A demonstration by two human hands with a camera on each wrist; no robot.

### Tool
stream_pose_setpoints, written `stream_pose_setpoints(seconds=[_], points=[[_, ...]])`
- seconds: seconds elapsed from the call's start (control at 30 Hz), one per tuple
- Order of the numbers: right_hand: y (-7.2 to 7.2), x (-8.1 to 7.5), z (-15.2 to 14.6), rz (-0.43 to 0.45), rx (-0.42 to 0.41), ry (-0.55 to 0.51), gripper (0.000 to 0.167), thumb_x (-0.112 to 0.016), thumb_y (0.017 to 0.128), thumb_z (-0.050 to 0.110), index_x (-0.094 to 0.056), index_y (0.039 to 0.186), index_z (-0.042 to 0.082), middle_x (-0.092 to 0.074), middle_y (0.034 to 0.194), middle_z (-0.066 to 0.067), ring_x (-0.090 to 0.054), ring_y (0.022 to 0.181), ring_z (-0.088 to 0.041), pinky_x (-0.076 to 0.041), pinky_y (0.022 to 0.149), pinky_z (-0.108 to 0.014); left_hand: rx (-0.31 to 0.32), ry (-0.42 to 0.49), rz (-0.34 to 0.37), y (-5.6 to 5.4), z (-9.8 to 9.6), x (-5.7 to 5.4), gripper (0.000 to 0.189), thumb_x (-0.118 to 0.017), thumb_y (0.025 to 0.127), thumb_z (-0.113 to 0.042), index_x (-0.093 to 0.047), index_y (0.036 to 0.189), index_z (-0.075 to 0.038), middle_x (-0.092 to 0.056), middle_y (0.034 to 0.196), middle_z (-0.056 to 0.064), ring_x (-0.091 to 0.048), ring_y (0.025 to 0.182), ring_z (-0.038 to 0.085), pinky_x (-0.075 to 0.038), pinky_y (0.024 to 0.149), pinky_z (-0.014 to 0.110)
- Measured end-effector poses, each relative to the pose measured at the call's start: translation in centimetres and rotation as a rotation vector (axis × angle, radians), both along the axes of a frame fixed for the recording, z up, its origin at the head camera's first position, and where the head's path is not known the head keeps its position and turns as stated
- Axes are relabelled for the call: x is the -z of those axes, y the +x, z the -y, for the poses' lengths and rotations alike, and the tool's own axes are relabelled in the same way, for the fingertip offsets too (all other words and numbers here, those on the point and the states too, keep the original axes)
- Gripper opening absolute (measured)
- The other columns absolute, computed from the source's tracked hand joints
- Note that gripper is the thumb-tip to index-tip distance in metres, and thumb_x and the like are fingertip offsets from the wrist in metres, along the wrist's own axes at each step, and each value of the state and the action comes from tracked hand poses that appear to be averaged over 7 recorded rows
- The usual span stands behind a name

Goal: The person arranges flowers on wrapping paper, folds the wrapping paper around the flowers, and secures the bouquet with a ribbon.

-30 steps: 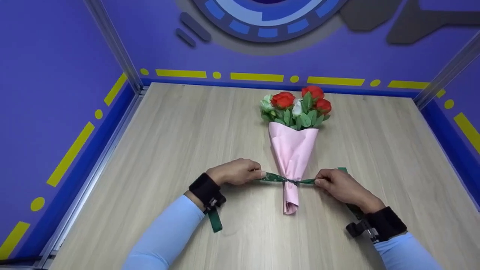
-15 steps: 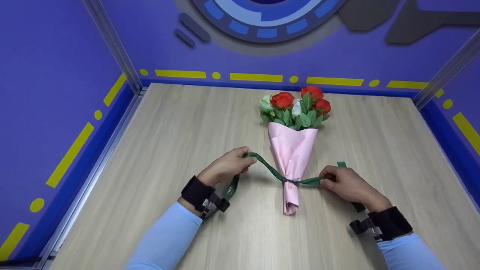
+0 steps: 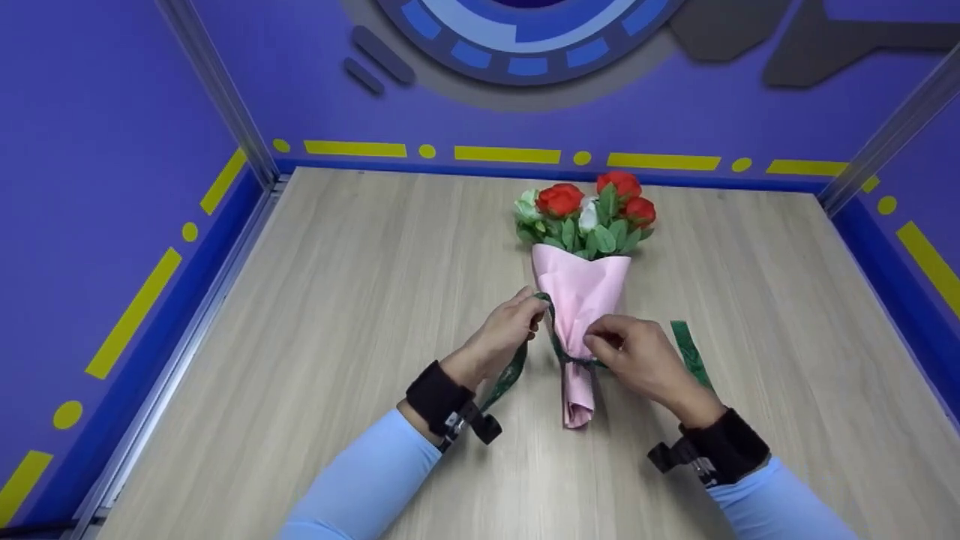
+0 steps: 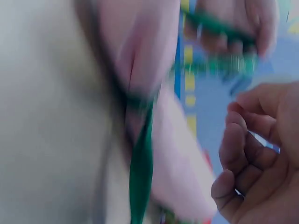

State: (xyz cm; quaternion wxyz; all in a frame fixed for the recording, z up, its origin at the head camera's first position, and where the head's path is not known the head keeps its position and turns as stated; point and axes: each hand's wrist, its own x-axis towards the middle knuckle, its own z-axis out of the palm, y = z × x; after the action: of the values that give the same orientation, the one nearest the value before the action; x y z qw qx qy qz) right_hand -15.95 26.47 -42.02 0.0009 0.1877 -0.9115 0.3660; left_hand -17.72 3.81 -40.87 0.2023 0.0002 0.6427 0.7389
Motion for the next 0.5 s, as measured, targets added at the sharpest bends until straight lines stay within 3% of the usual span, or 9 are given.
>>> stream_pose_setpoints(seconds=[0.2,0.37,0.43,0.5], points=[[1.1,-0.5,3.6,0.067,0.047,-0.038,0.01,-0.079,0.095,0.022,-0.079,0.088,0.015,-0.066,0.071,0.008,-0.057,0.066,-0.008,-0.047,0.061,-0.024,0.036,-0.061,-0.059,0.2,-1.5,-0.5,0.021,-0.046,0.108,-0.024,-0.042,0.089,-0.018,-0.039,0.092,0.0,-0.042,0.095,0.019,-0.036,0.083,0.029],[1.5,-0.1,4.8,0.097,0.092,-0.021,0.013,-0.08,0.094,0.026,-0.079,0.092,0.014,-0.074,0.078,0.003,-0.06,0.068,-0.01,-0.049,0.062,-0.028,0.078,-0.085,-0.067,0.5,-2.0,-0.8,0.021,-0.048,0.109,-0.023,-0.043,0.09,-0.017,-0.043,0.096,0.001,-0.046,0.098,0.017,-0.039,0.083,0.027],[1.5,0.1,4.7,0.086,0.079,-0.011,0.01,-0.08,0.094,0.022,-0.08,0.093,0.013,-0.077,0.085,0.002,-0.063,0.072,-0.011,-0.053,0.066,-0.031,0.142,-0.193,-0.134,0.7,-1.9,-0.9,0.019,-0.046,0.109,-0.025,-0.045,0.092,-0.016,-0.043,0.101,0.001,-0.045,0.102,0.017,-0.039,0.086,0.027],[1.4,0.2,3.9,0.078,0.061,0.014,0.008,-0.078,0.095,0.019,-0.08,0.091,0.013,-0.077,0.084,0.001,-0.063,0.072,-0.012,-0.053,0.067,-0.031,0.207,-0.364,-0.231,0.7,-1.5,-1.0,0.018,-0.044,0.109,-0.028,-0.048,0.096,-0.018,-0.041,0.103,0.001,-0.043,0.105,0.018,-0.037,0.088,0.029]])
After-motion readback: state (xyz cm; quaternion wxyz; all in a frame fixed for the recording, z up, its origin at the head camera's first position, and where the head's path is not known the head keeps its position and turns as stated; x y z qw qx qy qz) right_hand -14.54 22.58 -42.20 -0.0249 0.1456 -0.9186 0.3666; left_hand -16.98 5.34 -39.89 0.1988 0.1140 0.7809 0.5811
